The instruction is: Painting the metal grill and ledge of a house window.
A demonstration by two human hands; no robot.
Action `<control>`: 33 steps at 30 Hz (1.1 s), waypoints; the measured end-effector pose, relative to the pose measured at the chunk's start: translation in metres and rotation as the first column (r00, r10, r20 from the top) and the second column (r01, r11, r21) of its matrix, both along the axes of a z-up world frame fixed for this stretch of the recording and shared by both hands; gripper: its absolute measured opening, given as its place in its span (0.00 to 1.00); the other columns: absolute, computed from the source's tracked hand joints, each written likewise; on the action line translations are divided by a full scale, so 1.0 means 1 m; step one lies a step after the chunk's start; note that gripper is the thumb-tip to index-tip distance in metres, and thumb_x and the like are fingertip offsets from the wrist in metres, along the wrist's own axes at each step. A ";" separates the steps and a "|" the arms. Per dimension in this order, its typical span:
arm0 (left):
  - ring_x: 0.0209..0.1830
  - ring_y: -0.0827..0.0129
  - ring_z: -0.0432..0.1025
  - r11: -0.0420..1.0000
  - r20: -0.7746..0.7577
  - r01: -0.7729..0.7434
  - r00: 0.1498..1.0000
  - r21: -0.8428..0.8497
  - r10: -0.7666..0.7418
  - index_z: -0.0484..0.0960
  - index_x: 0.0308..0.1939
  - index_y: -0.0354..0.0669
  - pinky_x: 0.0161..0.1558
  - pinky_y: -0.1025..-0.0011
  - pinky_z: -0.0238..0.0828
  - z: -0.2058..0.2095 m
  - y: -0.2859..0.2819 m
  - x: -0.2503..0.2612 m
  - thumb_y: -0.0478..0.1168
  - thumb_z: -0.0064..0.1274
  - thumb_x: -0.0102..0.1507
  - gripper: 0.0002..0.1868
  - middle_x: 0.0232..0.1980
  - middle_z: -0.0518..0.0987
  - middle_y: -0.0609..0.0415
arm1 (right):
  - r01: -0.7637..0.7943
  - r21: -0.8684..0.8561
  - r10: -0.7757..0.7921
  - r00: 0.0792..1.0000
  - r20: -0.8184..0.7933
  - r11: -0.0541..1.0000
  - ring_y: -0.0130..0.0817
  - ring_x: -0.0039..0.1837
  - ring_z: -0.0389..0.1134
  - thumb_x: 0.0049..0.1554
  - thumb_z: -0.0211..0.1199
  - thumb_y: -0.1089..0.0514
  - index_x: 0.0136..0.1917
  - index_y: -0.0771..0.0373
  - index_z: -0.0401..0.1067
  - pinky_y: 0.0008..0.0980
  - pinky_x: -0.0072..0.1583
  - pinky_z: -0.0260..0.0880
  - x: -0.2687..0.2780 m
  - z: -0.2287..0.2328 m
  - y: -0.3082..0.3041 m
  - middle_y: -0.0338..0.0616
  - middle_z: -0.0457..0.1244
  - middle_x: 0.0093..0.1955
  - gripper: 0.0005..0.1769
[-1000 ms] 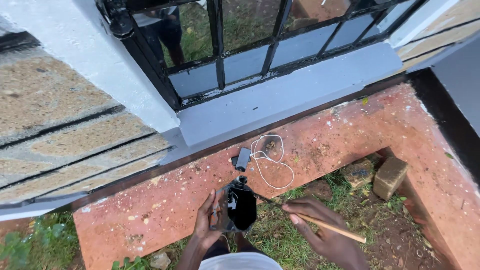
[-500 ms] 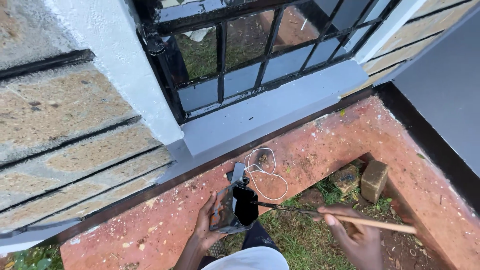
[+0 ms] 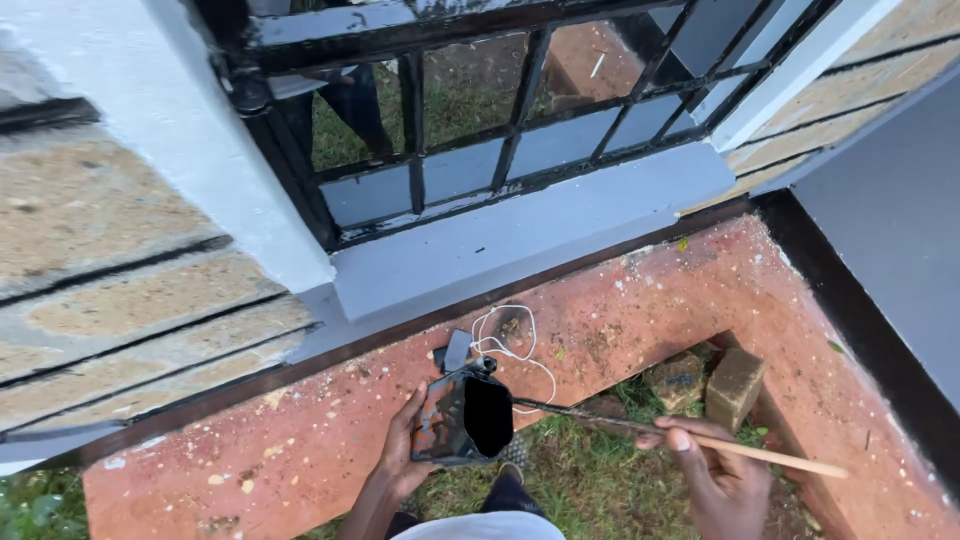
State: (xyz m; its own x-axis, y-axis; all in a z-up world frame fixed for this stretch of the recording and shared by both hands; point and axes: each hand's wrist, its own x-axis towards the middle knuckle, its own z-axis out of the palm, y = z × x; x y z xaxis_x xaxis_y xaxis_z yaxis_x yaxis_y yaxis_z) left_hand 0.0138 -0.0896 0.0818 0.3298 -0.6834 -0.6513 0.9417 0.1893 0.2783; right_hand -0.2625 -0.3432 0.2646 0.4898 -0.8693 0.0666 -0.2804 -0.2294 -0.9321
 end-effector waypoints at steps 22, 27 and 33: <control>0.65 0.52 0.66 0.930 -0.292 -0.368 0.888 0.010 0.355 0.76 0.70 0.46 0.65 0.45 0.62 0.044 -0.172 -0.097 0.62 0.42 0.69 0.33 0.70 0.73 0.42 | -0.611 0.442 -0.026 0.568 0.823 0.657 0.38 0.49 0.72 0.64 0.71 0.64 0.55 0.64 0.81 0.38 0.58 0.75 0.112 -0.129 -0.263 0.43 0.71 0.49 0.06; 0.42 0.61 0.72 0.940 0.061 -0.324 0.942 -0.107 0.331 0.80 0.54 0.40 0.44 0.51 0.69 -0.018 -0.153 -0.131 0.59 0.39 0.75 0.27 0.46 0.78 0.48 | -0.437 0.607 -0.199 0.679 0.707 0.664 0.39 0.47 0.74 0.60 0.76 0.62 0.51 0.68 0.78 0.37 0.52 0.84 0.203 -0.198 -0.259 0.47 0.70 0.47 0.10; 0.88 0.50 0.57 0.859 0.131 -0.326 0.945 0.394 0.299 0.57 0.85 0.35 0.84 0.49 0.48 -0.065 -0.108 -0.151 0.49 0.36 0.71 0.39 0.88 0.64 0.40 | -0.256 0.571 -0.119 0.835 0.537 0.780 0.39 0.48 0.78 0.65 0.66 0.62 0.64 0.76 0.74 0.32 0.55 0.87 0.275 -0.224 -0.246 0.52 0.73 0.50 0.18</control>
State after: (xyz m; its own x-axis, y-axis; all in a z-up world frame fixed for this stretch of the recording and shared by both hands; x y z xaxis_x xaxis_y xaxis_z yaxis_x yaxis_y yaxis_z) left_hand -0.1372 -0.1979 0.0170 0.5313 -0.2186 -0.8185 0.8298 0.3289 0.4508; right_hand 0.0121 -0.5897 0.0408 0.5993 -0.7770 -0.1924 0.2782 0.4276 -0.8601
